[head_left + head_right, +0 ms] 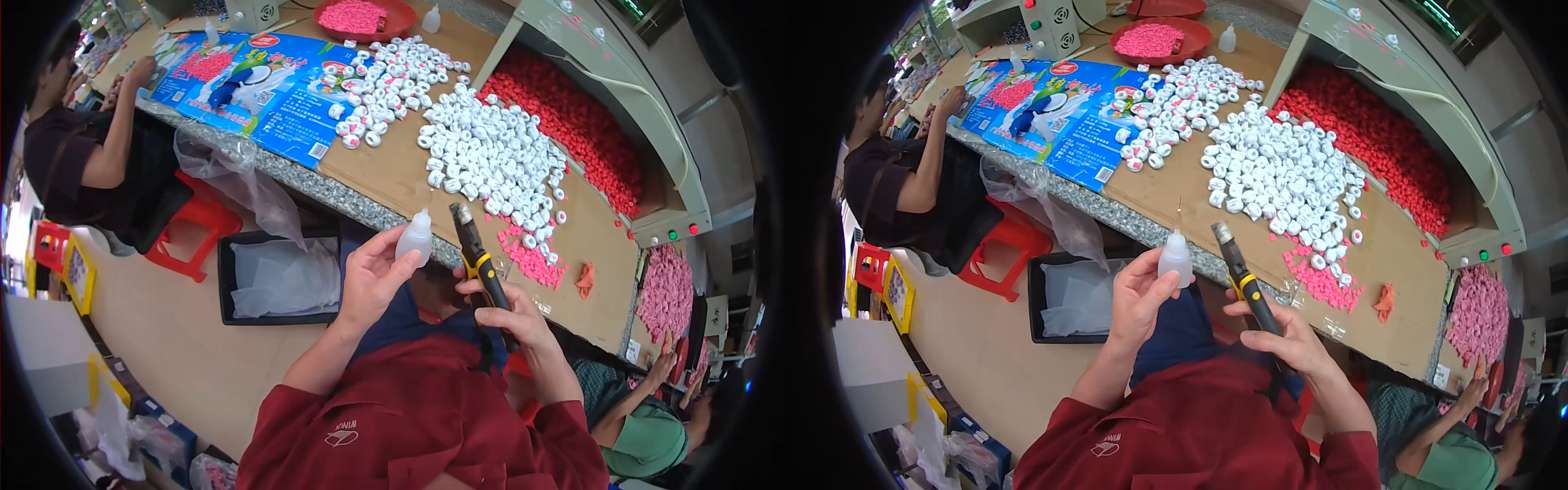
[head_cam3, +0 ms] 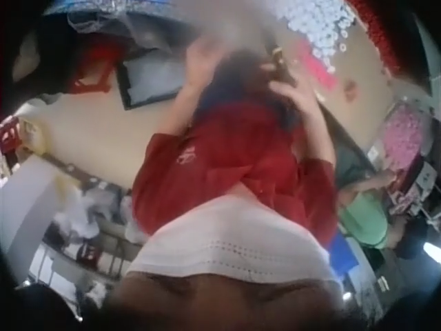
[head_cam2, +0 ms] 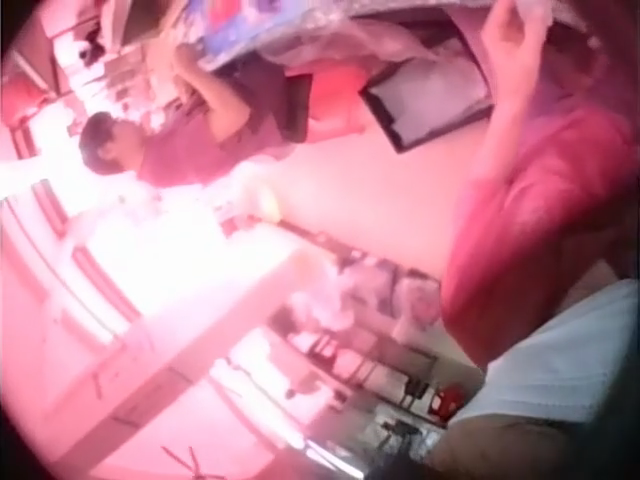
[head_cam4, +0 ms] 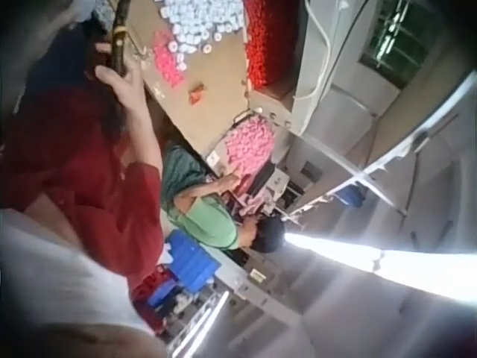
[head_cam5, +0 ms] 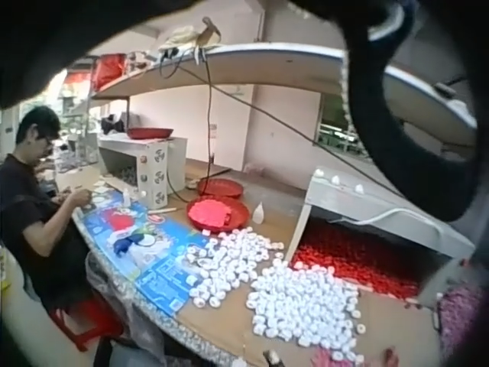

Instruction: Assemble small plastic components by applying glue and attaching decorative inserts.

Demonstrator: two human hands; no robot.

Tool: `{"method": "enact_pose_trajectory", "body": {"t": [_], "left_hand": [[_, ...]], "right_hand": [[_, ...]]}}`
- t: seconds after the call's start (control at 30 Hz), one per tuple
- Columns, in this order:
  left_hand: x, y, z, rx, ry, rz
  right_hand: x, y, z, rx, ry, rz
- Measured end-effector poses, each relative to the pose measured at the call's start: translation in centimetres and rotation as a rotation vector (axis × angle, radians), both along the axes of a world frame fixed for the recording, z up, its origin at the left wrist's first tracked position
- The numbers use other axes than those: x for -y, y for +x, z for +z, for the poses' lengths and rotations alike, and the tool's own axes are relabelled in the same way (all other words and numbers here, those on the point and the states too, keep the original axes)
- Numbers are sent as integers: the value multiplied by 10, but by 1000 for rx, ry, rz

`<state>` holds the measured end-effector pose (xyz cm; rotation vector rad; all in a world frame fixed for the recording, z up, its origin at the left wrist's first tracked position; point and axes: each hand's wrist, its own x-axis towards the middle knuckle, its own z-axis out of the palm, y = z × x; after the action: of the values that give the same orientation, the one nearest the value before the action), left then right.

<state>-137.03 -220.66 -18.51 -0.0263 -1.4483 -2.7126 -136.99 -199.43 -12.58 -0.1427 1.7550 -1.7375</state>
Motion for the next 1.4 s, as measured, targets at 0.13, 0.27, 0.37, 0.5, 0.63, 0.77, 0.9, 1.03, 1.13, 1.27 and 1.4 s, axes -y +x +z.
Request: {"method": "enact_pose_trajectory", "body": {"t": [0.13,0.27,0.37,0.5,0.63,0.77,0.9,1.03,1.13,1.27,1.4], "left_hand": [[-15,2,0,-31,-81,4],[-25,3,-8,-66,-134,54],[-27,1,-8,-129,-512,141],[-32,-2,-7,-290,-736,367],[-32,-4,-9,-421,-865,473],[-34,-6,-10,-524,-998,565],[-36,-8,-11,-597,-1072,628],[-39,-8,-10,-618,-1090,617],[-39,-9,-11,-650,-1114,612],[-43,-8,-12,-657,-1108,567],[-47,-10,-14,-688,-1079,543]], "right_hand": [[-15,9,-6,-371,219,144],[-18,18,-6,-413,344,72],[-20,19,-4,-481,442,53],[-23,21,-5,-482,489,39],[-24,19,-4,-465,476,62],[-25,19,-2,-450,498,89],[-22,20,1,-403,459,65],[-25,21,0,-381,440,122],[-24,21,6,-384,469,177],[-20,23,10,-291,393,124],[-17,28,8,-327,425,85]]}}
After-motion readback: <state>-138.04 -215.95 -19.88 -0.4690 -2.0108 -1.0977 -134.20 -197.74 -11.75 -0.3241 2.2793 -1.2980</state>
